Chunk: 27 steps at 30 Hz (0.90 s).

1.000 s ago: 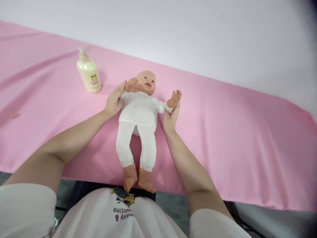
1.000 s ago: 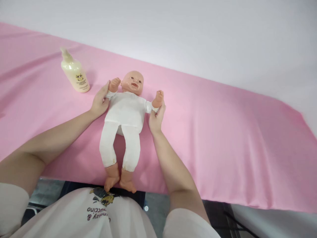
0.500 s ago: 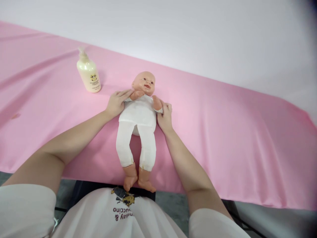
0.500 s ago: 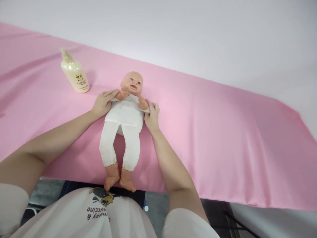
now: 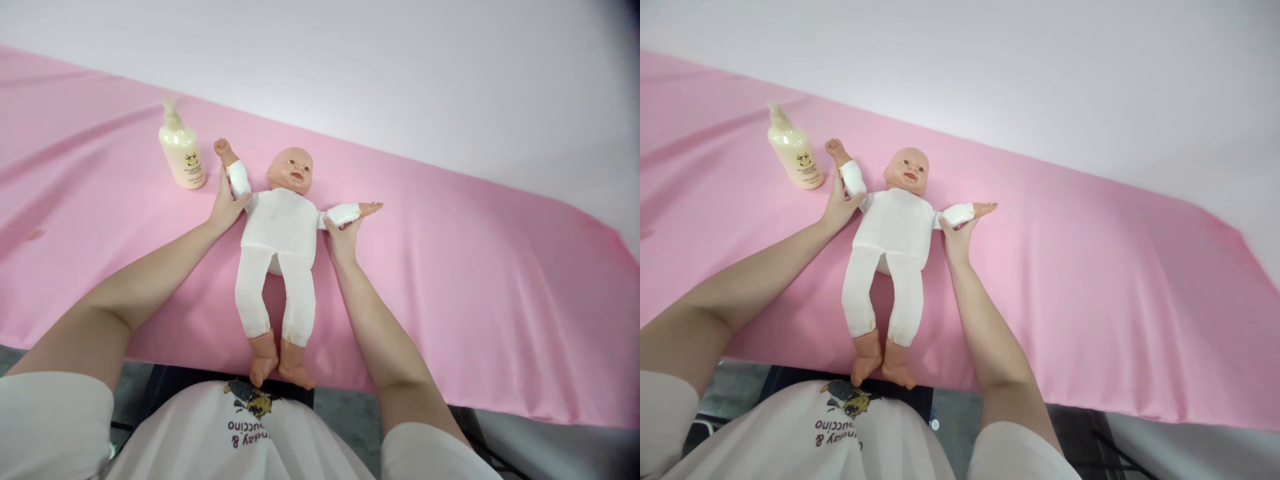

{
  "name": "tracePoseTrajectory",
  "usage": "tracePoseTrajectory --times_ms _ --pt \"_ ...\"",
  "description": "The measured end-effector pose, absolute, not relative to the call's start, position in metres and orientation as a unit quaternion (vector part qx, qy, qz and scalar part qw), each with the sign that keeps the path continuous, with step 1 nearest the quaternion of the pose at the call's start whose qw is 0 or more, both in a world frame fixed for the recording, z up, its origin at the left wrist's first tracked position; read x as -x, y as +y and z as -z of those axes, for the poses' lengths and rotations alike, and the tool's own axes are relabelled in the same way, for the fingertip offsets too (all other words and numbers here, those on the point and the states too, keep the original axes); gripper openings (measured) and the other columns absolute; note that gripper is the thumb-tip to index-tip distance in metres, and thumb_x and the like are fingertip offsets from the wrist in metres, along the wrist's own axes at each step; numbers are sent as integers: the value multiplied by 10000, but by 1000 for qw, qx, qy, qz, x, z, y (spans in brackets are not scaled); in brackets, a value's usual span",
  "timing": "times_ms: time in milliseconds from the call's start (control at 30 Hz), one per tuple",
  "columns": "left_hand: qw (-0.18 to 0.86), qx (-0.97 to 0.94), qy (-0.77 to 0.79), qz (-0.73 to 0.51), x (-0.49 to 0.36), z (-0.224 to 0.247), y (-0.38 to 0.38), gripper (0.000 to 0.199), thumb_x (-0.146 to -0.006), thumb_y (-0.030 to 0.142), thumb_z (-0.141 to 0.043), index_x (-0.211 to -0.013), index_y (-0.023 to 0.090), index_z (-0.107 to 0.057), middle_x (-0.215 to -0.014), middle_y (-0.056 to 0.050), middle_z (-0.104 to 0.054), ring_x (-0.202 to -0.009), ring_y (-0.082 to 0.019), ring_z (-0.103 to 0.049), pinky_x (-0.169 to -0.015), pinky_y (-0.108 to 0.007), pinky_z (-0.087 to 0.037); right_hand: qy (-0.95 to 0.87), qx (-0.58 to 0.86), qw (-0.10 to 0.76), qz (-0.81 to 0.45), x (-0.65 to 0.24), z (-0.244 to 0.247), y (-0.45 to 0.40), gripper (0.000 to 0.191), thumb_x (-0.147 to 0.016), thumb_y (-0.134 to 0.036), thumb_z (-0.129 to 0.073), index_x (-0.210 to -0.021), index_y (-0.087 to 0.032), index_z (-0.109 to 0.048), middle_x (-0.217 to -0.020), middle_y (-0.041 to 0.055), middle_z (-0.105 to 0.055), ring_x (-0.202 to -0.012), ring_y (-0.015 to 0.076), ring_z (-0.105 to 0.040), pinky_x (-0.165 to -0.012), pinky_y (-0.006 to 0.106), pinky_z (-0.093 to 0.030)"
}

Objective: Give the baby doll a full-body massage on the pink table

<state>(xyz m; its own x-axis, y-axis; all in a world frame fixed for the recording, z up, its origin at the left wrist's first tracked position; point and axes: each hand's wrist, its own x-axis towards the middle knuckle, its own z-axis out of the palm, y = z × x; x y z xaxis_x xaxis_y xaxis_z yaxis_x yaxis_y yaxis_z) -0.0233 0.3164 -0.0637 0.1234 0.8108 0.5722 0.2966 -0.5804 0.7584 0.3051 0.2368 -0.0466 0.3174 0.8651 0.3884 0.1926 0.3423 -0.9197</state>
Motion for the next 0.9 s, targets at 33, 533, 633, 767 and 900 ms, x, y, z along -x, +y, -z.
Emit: tracePoseTrajectory --times_ms 33,533,633,767,900 --pt "247 -711 384 -535 22 63 316 1038 -951 591 -610 -1660 288 85 -1734 -158 -200 -1600 -307 -272 -1308 -536 -265 -529 512 627 -254 -304 42 234 1369 -730 -593 -779 -1634 -290 204 -1735 104 193 -1636 270 -114 -1250 507 -348" --pt "162 -802 328 -473 6 40 289 501 -1061 344 -395 -1547 260 -482 -1580 -121 -489 -1480 -261 -457 -1287 -491 -315 -627 496 571 -188 -300 41 223 641 -931 -310 -481 -1567 -268 -412 -1600 76 -463 -1516 213 -416 -1301 508 -284" --pt "163 -800 357 -453 2 37 283 471 -1036 270 -389 -1457 239 -596 -1512 -115 -538 -1434 -246 -502 -1250 -456 -381 -668 493 530 -172 -301 43 223 563 -902 -224 -447 -1447 -277 -578 -1482 65 -573 -1429 212 -504 -1266 513 -359" --pt "167 -795 374 -448 0 38 281 460 -1018 273 -405 -1422 232 -622 -1462 -102 -569 -1391 -235 -536 -1221 -430 -419 -691 495 500 -168 -301 44 225 562 -874 -182 -440 -1394 -266 -635 -1432 74 -592 -1394 208 -527 -1270 498 -357" --pt "164 -796 365 -454 1 40 283 458 -1022 301 -424 -1447 222 -574 -1455 -137 -573 -1392 -258 -537 -1224 -480 -412 -678 499 508 -182 -299 43 226 547 -913 -238 -457 -1448 -260 -564 -1473 84 -568 -1419 216 -502 -1279 517 -331"
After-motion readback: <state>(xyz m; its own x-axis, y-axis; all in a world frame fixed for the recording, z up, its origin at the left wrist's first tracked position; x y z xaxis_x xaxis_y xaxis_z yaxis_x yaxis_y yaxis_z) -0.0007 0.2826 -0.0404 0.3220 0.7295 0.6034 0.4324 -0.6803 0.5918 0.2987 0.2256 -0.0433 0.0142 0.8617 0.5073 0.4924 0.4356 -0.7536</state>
